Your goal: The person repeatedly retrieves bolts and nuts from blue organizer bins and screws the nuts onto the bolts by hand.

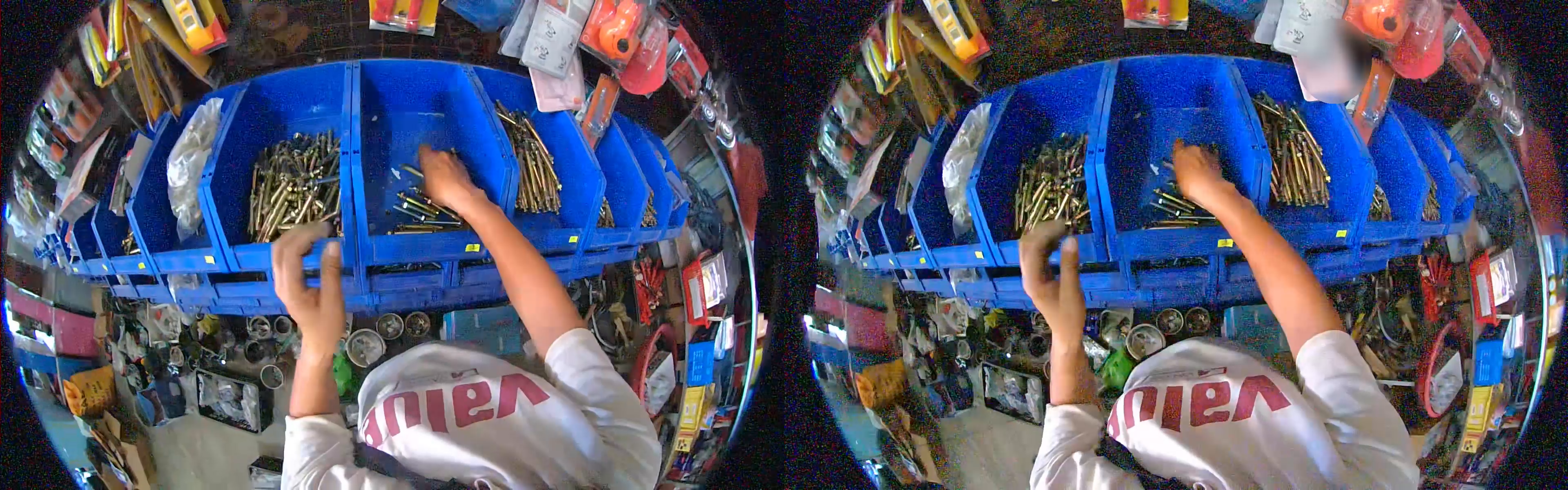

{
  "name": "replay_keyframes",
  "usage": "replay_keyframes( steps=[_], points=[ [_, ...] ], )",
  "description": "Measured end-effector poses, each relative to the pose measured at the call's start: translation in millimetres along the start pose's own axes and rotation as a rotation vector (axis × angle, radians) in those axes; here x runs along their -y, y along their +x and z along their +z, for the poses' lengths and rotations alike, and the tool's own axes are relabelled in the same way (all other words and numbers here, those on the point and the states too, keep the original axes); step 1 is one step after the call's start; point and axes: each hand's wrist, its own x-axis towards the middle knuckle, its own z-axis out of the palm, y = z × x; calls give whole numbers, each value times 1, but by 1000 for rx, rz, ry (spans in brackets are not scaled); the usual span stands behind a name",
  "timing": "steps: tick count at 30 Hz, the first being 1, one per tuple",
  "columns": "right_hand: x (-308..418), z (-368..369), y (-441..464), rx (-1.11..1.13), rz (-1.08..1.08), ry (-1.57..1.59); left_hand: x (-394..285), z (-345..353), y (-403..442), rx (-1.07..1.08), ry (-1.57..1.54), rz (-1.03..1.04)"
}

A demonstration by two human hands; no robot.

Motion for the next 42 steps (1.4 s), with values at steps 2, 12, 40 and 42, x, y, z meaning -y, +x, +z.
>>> replay_keyframes(
  steps=[2,12,40,42],
  points=[
    [1,-4,-12,-59,-107,199,-7,3,-8,26,-91,-32],
    [15,-49,-109,251,-89,1190,-22,34,-30,148,-476,-515],
    [-44,-41,-134,315,-145,1273,-52,68,-37,460,-294,-515],
    [-47,-38,-134,339,-141,1292,-53,67,-37,533,-234,-529]
  ],
)
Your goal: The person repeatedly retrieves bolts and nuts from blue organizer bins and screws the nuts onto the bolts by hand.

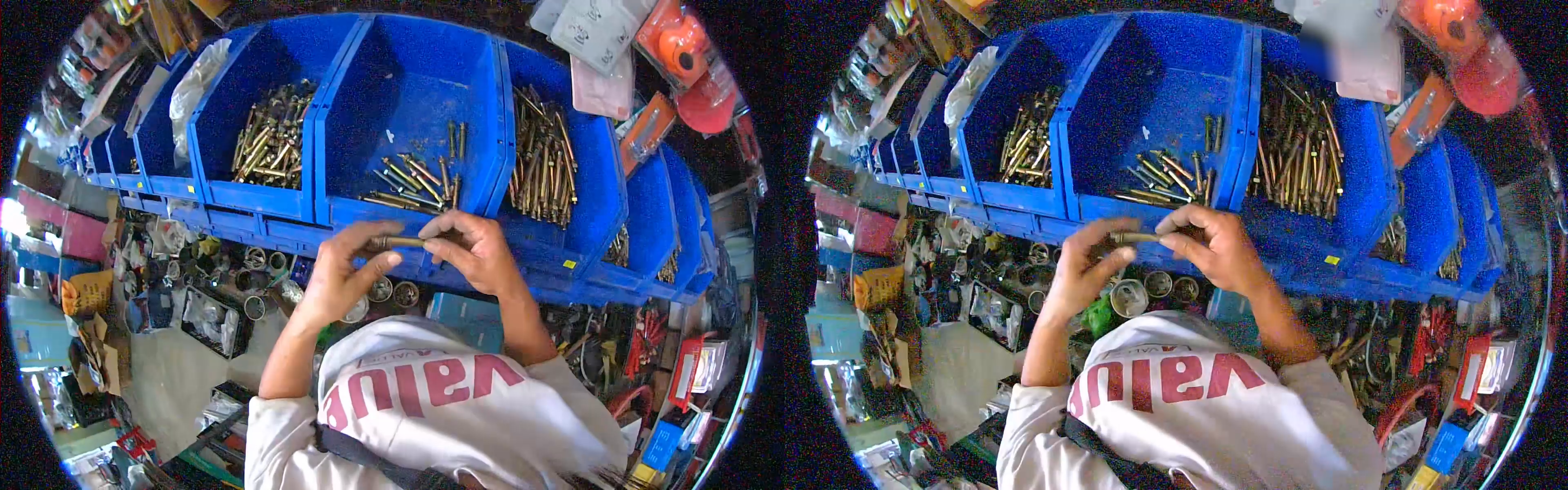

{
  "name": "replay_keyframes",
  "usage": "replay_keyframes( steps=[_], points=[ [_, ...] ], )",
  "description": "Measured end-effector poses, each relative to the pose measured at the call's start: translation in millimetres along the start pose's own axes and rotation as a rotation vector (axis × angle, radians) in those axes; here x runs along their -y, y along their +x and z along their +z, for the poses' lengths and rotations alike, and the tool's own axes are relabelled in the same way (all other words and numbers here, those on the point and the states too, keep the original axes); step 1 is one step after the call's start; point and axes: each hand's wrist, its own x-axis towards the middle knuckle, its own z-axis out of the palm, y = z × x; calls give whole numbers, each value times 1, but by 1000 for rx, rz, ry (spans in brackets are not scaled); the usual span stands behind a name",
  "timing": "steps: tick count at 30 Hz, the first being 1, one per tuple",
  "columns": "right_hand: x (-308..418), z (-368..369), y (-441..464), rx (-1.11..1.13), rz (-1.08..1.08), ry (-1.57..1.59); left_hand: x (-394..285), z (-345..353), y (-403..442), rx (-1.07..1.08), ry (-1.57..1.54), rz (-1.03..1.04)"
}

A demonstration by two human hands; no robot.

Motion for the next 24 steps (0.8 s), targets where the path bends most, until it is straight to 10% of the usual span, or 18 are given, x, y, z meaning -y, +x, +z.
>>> replay_keyframes(
  steps=[6,12,17,24],
  points=[
    [3,2,1,-2,-6,-4,10,-17,-13,-62,59,-34],
    [9,11,3,-85,-10,-72,26,-84,-10,-657,63,95],
    [25,17,46,-233,-298,-732,50,-128,48,-861,168,282],
    [20,-6,128,-437,173,-1146,57,-128,63,-939,177,359]
  ],
)
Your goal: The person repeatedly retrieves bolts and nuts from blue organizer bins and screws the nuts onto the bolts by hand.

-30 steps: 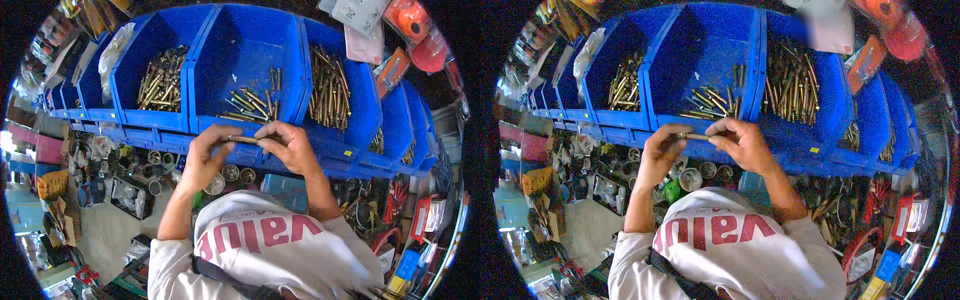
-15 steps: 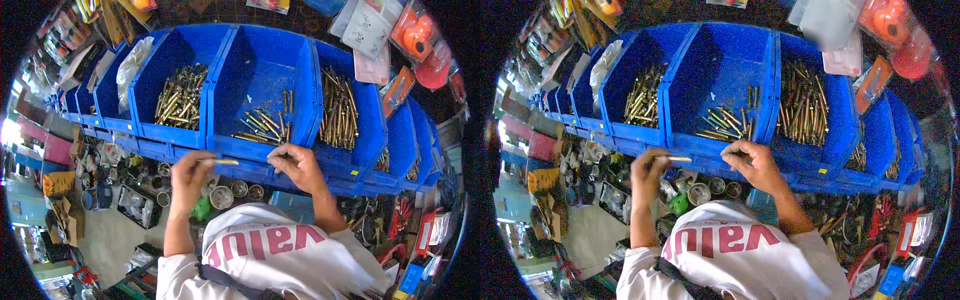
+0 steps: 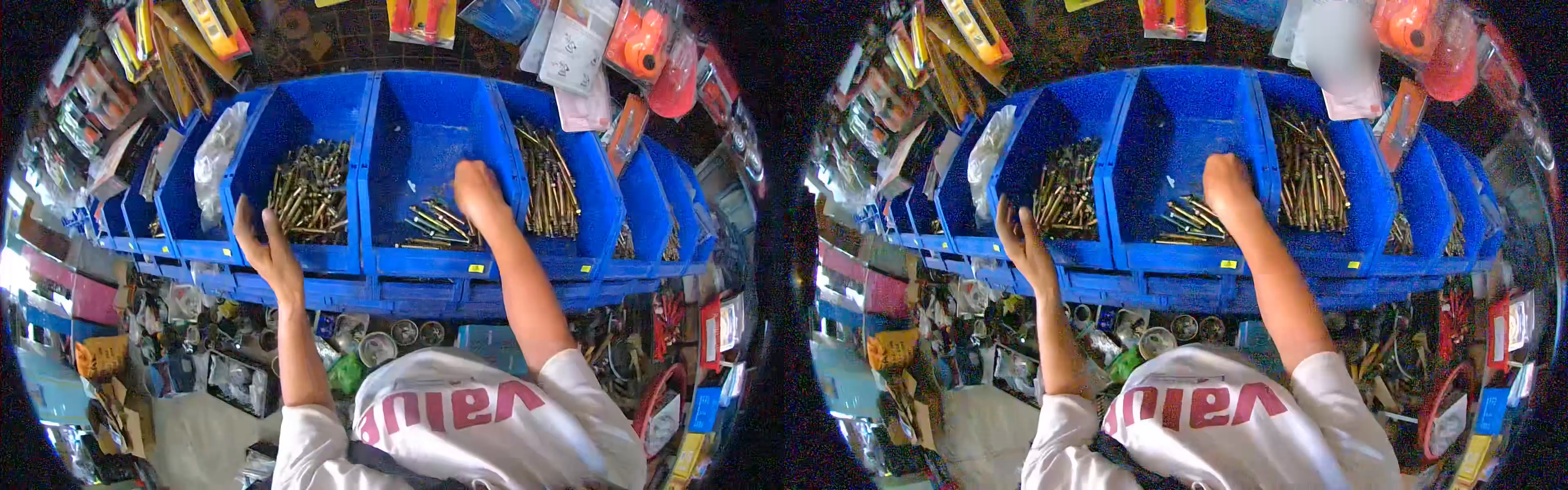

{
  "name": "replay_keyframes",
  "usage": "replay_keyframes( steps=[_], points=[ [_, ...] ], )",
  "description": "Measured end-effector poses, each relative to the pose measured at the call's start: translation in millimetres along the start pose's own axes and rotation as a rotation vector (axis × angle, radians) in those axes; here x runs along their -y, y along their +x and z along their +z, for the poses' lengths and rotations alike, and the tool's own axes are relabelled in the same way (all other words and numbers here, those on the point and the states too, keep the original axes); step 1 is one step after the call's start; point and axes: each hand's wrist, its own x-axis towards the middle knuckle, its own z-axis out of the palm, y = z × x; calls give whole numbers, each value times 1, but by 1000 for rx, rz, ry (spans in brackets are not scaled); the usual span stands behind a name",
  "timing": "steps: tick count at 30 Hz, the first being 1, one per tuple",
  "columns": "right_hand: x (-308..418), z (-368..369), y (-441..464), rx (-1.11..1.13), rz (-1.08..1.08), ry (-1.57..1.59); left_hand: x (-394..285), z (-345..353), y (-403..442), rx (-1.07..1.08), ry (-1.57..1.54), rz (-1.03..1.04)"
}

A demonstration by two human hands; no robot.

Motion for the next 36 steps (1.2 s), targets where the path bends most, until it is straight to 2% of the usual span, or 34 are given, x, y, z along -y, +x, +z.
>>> replay_keyframes(
  steps=[5,7,9,14,18,20,21,22,24,26,27,28,30,32,33,34,36],
  points=[
    [-3,25,13,95,88,-97,-9,-7,-16,-17,-105,-59],
    [-1,33,12,63,-10,-175,-18,-6,-22,-10,-161,-57],
    [4,32,7,85,-92,-286,-19,-7,-29,21,-58,40],
    [7,34,14,179,7,-157,-43,-9,-43,149,-107,134],
    [8,41,11,111,-16,-106,-64,-12,-58,293,-124,201],
    [11,33,0,19,-132,58,-68,-10,-65,344,-177,161],
    [6,34,-7,-75,-263,209,-69,-9,-68,371,-176,139],
    [3,32,-16,-68,-285,205,-67,-7,-70,355,-187,129],
    [10,12,-41,73,-227,629,-65,-6,-75,416,-176,50],
    [11,0,-64,160,-150,906,-70,-5,-77,427,-193,-7],
    [9,-6,-74,167,-126,991,-74,-3,-79,460,-215,-111],
    [6,-11,-83,191,-153,1053,-77,-1,-81,495,-239,-216],
    [4,-24,-101,222,-143,1173,-76,6,-86,495,-267,-218],
    [-1,-29,-113,264,-145,1200,-84,9,-88,625,-262,-337],
    [-4,-28,-118,251,-133,1208,-76,11,-91,724,-177,-303],
    [-6,-29,-122,239,-135,1200,-79,12,-92,732,-173,-304],
    [-11,-30,-127,215,-134,1218,-88,13,-94,843,-252,-460]
  ],
)
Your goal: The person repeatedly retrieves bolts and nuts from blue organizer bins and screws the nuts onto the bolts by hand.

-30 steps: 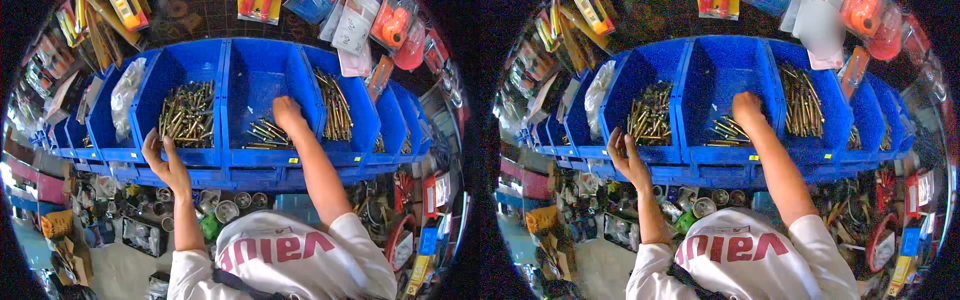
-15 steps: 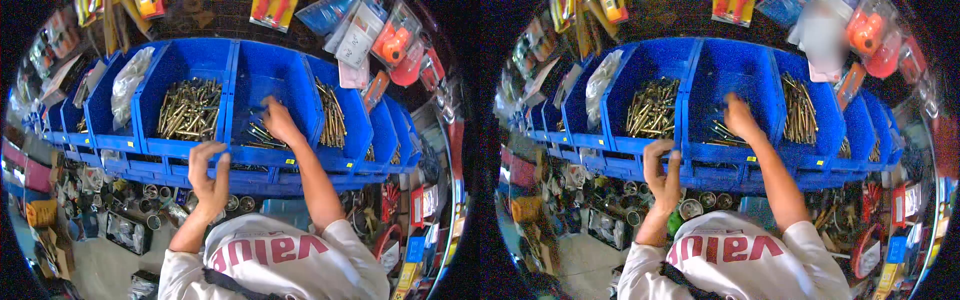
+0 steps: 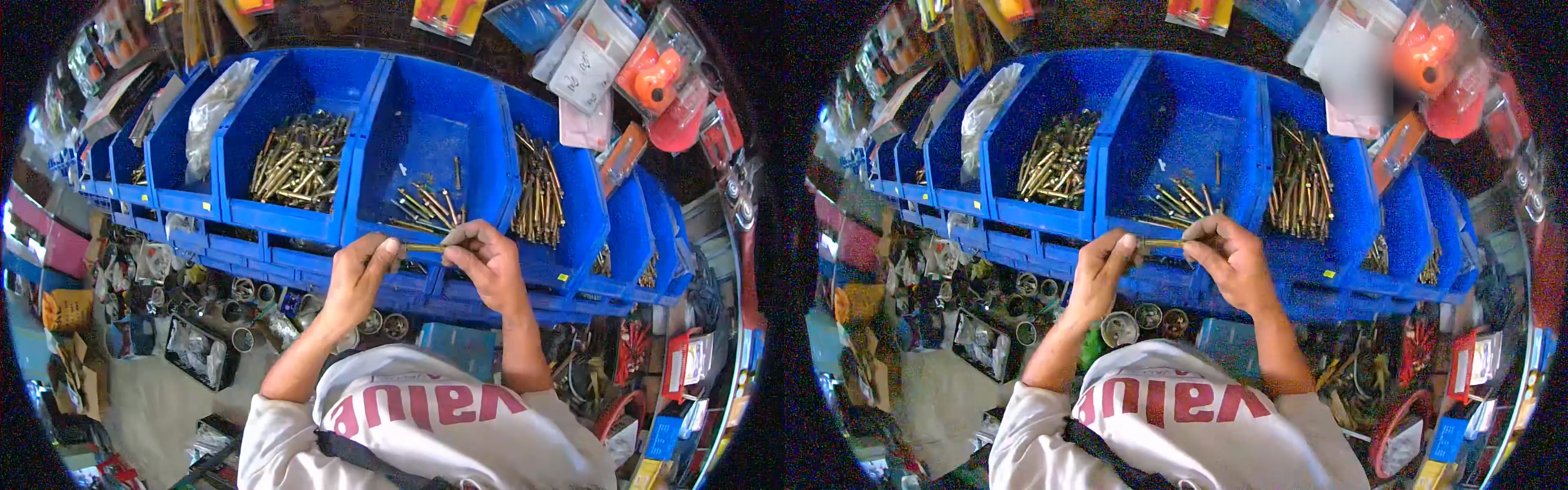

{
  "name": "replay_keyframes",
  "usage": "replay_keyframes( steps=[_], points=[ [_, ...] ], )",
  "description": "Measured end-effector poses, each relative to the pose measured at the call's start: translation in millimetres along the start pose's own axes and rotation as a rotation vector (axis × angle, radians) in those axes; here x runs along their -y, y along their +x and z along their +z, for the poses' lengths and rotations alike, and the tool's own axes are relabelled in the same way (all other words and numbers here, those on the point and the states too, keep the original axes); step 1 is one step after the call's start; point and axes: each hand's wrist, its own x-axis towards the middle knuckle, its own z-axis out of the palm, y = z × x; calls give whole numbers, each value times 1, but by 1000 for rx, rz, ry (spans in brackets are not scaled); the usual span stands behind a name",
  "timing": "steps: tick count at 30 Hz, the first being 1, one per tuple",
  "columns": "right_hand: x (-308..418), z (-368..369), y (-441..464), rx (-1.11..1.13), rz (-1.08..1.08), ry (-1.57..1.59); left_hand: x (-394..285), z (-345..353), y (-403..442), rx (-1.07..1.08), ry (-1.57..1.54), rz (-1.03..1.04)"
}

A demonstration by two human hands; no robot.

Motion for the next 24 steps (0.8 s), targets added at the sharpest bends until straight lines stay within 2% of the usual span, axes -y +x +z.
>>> replay_keyframes(
  steps=[2,4,5,6,8,9,10,12,13,16,17,19,21,23,24],
  points=[
    [-4,-9,-2,-2,6,26,9,6,1,34,59,63],
    [-6,-13,-5,-9,2,51,8,18,-3,-58,-10,254],
    [-8,-14,-6,-7,2,57,3,22,-7,-43,-119,166],
    [-9,-15,-7,-2,-10,58,1,22,-8,-48,-113,163],
    [-13,-17,-8,16,-19,68,1,16,-12,73,-45,-55],
    [-15,-17,-7,24,-31,78,3,13,-12,114,90,-69],
    [-17,-17,-7,31,-43,87,2,15,-12,103,96,-73],
    [-17,-18,-6,39,-27,101,-1,22,-13,-12,238,422],
    [-17,-18,-6,38,-11,108,-1,24,-15,-23,244,418],
    [-20,-16,-6,91,-16,116,-4,25,-22,-30,173,168],
    [-20,-14,-6,114,-20,137,-8,22,-23,34,298,159],
    [-23,-10,-6,125,16,134,-5,23,-24,16,336,242],
    [-25,-8,-4,159,23,135,-6,16,-29,28,401,190],
    [-20,-5,-1,115,-92,-102,-3,4,-33,-22,379,56],
    [-12,-4,2,56,-229,-240,-10,-3,-36,-101,376,6]
  ],
)
